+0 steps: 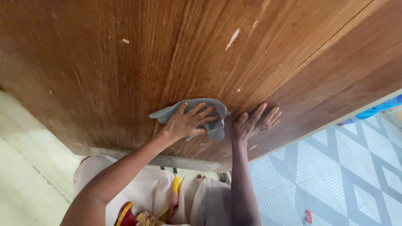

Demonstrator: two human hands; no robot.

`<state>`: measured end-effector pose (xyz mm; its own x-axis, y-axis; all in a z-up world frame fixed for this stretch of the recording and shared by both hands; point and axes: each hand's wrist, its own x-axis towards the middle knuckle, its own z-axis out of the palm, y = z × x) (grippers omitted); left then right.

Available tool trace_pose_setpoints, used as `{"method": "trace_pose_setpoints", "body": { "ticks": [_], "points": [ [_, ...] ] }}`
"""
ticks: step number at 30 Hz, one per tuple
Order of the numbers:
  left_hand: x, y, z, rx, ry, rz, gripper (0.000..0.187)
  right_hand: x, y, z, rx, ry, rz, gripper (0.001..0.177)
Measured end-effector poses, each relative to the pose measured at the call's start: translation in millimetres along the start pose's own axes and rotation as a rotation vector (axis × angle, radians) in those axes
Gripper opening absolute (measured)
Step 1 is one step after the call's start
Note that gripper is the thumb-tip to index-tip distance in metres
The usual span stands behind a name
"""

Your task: The person wipes a wooden door with a cloth, cleaning the door surface and around the metal handle.

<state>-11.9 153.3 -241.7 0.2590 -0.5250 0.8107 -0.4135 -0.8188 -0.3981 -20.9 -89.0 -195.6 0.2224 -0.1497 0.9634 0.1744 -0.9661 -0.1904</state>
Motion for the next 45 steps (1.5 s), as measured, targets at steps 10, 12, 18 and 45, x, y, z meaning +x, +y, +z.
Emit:
{"method": "trace_pose_setpoints", "body": {
  "ticks": [10,12,18,45],
  "points": [
    [15,-146,-90,0.024,0.222,-0.708,0.126,1,1,3,0.006,0.032,-0.030,0.063],
    [7,-121,-74,-0.115,0.122,-0.776,0.143,1,1,3,0.007,0.050,-0.031,0.062],
    [-3,-4,-12,-0.551,-0.392,-0.121,0.073,4,-5,0,-0.015,0.050,-0.031,0.062],
    [46,-289,-137,-0.087,0.153,-1.156,0.074,4,-5,6,-0.066,0.090,-0.036,0.065]
  ]
}}
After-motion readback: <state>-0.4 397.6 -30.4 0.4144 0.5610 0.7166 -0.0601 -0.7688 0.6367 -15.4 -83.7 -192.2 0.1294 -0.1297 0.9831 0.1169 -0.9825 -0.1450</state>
